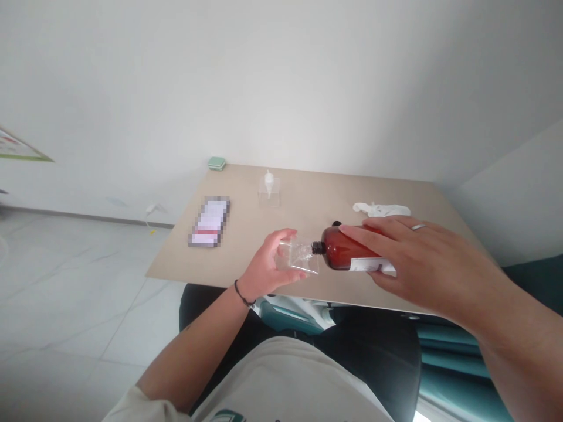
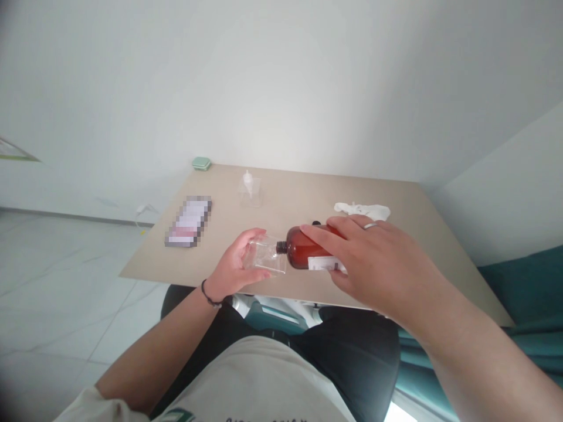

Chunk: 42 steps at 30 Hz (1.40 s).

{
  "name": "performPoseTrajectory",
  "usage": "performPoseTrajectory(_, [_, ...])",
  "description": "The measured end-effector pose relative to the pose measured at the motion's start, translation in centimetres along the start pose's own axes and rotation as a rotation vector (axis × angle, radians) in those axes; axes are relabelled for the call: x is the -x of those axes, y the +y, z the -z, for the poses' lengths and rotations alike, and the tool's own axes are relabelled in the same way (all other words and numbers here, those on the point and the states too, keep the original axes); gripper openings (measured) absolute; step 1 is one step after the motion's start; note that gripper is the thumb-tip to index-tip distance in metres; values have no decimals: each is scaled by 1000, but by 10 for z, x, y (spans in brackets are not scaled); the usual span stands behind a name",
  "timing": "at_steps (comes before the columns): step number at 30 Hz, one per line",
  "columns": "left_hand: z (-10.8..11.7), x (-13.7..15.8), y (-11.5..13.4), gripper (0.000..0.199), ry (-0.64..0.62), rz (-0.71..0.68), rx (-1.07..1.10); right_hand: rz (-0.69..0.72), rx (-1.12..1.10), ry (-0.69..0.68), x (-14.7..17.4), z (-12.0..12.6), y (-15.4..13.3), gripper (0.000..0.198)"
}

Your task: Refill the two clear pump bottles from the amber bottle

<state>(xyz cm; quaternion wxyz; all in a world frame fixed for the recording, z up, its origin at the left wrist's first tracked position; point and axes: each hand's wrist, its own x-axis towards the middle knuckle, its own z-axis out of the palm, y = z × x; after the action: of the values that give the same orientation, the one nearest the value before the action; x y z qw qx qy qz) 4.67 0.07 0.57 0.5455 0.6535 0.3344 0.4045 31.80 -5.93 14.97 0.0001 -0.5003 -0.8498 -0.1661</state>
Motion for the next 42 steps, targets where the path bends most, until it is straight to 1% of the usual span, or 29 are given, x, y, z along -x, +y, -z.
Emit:
performPoseTrajectory(6, [0,0,-1,83,-1,17,3,11,53,-29,-1,4,-1,59])
performPoseTrajectory(11, [-1,1,-1,84,9,21,14,1,44,-56,-2,6,-2,59])
performPoseTrajectory(24, [-2,2,0,84,14,45,32,-20,-12,-42,-3,4,-1,62])
performPoseTrajectory(31, [-3,1,-1,84,11,42,54,-1,25,-41,-2,7,-1,59])
performPoseTrajectory(36, [-3,0,-2,84,10,36,50,3,31,-27,-2,5,-1,63])
performPoseTrajectory(42, [-4,1,-5,83,16,36,45,8,26,4,-3,4,0,62])
